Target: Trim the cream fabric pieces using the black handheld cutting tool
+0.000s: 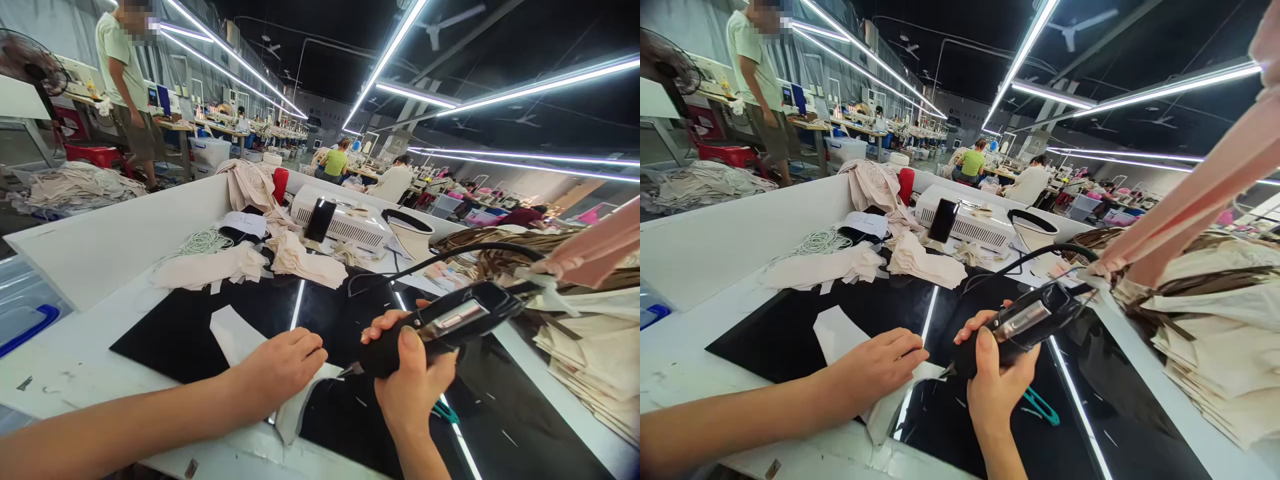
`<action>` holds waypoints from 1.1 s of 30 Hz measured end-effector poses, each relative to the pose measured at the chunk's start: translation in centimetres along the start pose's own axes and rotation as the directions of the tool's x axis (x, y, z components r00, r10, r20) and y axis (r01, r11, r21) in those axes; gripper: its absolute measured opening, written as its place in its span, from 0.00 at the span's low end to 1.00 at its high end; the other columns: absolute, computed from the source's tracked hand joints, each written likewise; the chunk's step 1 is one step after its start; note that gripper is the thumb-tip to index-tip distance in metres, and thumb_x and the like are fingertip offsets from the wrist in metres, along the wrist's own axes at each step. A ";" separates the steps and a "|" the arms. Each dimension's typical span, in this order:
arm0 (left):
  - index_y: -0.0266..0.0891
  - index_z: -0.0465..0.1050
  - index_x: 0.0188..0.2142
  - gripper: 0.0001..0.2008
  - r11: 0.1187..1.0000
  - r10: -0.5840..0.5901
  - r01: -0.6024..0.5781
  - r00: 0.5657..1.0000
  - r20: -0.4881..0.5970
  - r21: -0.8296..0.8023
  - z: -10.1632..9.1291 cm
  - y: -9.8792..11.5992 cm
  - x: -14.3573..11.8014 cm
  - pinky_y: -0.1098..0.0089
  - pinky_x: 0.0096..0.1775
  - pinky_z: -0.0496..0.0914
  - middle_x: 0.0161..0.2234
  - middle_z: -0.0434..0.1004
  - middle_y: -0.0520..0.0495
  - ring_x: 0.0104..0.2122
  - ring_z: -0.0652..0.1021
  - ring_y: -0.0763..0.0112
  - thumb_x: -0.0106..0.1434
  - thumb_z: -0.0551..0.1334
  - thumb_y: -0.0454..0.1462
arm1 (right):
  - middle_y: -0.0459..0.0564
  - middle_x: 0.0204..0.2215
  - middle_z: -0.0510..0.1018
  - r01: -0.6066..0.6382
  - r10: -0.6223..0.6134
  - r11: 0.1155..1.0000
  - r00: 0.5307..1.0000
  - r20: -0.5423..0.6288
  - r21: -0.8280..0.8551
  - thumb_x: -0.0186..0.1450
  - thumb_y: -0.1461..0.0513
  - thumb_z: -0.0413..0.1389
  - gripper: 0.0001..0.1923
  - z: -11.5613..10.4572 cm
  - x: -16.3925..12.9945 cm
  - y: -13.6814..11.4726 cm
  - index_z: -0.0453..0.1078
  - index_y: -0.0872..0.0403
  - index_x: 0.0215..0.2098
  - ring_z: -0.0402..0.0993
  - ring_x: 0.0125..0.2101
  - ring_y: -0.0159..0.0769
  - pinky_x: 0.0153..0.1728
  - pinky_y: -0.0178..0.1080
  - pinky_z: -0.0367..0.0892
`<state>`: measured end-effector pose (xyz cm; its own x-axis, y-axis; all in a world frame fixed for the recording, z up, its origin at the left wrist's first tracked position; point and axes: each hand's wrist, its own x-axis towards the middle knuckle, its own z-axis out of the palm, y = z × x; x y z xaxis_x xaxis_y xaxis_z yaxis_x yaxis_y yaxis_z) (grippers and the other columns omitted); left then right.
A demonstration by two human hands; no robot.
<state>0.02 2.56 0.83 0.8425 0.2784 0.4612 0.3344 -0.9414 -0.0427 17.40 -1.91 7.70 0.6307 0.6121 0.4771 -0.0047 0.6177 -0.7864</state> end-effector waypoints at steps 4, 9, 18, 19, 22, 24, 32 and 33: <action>0.38 0.69 0.44 0.15 0.995 -0.091 0.096 0.987 0.133 -0.031 -1.2 1.1 -0.4 0.67 0.45 0.72 0.46 0.75 0.43 0.43 0.76 0.62 0.63 0.62 0.20 | 0.39 0.27 0.78 0.009 -0.009 1.000 1.000 0.000 -0.017 0.62 0.58 0.68 0.21 -0.2 -0.6 -0.2 0.68 0.47 0.50 0.74 0.23 0.32 0.24 0.37 0.75; 0.37 0.69 0.44 0.18 0.977 -0.171 0.205 0.920 0.352 -0.059 -3.0 1.6 0.0 0.67 0.44 0.73 0.44 0.75 0.45 0.42 0.76 0.62 0.60 0.59 0.18 | 0.40 0.27 0.79 0.025 -0.025 0.999 1.000 0.000 -0.027 0.63 0.59 0.68 0.21 -0.3 -1.4 -0.6 0.69 0.47 0.51 0.74 0.24 0.32 0.24 0.37 0.76; 0.35 0.69 0.46 0.20 0.967 -0.148 0.220 0.898 0.414 -0.131 -4.3 1.2 0.1 0.66 0.45 0.74 0.45 0.75 0.45 0.44 0.76 0.61 0.58 0.58 0.17 | 0.40 0.29 0.80 0.035 -0.035 0.999 0.999 0.004 -0.028 0.65 0.61 0.67 0.22 -0.5 -2.6 -1.2 0.69 0.47 0.54 0.76 0.25 0.33 0.25 0.38 0.77; 0.35 0.69 0.46 0.20 0.966 -0.145 0.219 0.899 0.413 -0.137 -4.3 1.1 -0.1 0.66 0.44 0.74 0.45 0.74 0.45 0.44 0.76 0.61 0.58 0.58 0.17 | 0.40 0.29 0.80 0.034 -0.034 0.999 0.999 0.006 -0.028 0.65 0.61 0.67 0.22 -0.5 -2.7 -1.2 0.69 0.46 0.54 0.76 0.25 0.33 0.25 0.39 0.77; 0.37 0.68 0.44 0.18 0.963 -0.143 0.217 0.913 0.381 -0.160 -4.0 1.0 -0.5 0.66 0.43 0.74 0.44 0.74 0.46 0.43 0.75 0.62 0.59 0.59 0.18 | 0.41 0.29 0.80 0.035 -0.035 0.999 0.999 0.008 -0.021 0.65 0.60 0.68 0.22 -0.4 -2.9 -1.3 0.69 0.46 0.54 0.76 0.25 0.33 0.25 0.39 0.77; 0.38 0.68 0.42 0.16 0.958 -0.139 0.215 0.926 0.350 -0.188 -3.9 0.8 -0.7 0.67 0.44 0.73 0.43 0.74 0.48 0.42 0.75 0.64 0.62 0.59 0.18 | 0.41 0.30 0.80 0.035 -0.035 0.999 0.999 0.008 -0.015 0.65 0.60 0.68 0.21 -0.4 -3.1 -1.4 0.69 0.46 0.54 0.76 0.25 0.33 0.25 0.39 0.77; 0.39 0.69 0.40 0.12 0.970 -0.165 0.221 0.908 0.385 -0.105 -4.0 1.0 -0.8 0.71 0.34 0.69 0.41 0.75 0.50 0.40 0.76 0.67 0.68 0.60 0.21 | 0.41 0.29 0.80 0.032 -0.033 0.999 0.999 -0.003 -0.034 0.65 0.60 0.68 0.21 -0.1 -3.5 -1.6 0.68 0.47 0.53 0.76 0.24 0.33 0.25 0.39 0.76; 0.39 0.70 0.42 0.10 0.976 -0.160 0.204 0.910 0.382 -0.077 -3.9 1.2 -0.8 0.70 0.34 0.69 0.40 0.75 0.50 0.39 0.77 0.66 0.70 0.60 0.23 | 0.41 0.29 0.80 0.032 -0.033 0.999 0.999 -0.001 -0.036 0.65 0.60 0.68 0.21 -0.1 -3.5 -1.5 0.68 0.47 0.53 0.76 0.24 0.33 0.25 0.39 0.76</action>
<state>-1.90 0.43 3.86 0.8744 0.4770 0.0885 0.4660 -0.8766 0.1205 15.28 -5.08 7.19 0.6316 0.5910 0.5018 0.0437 0.6191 -0.7841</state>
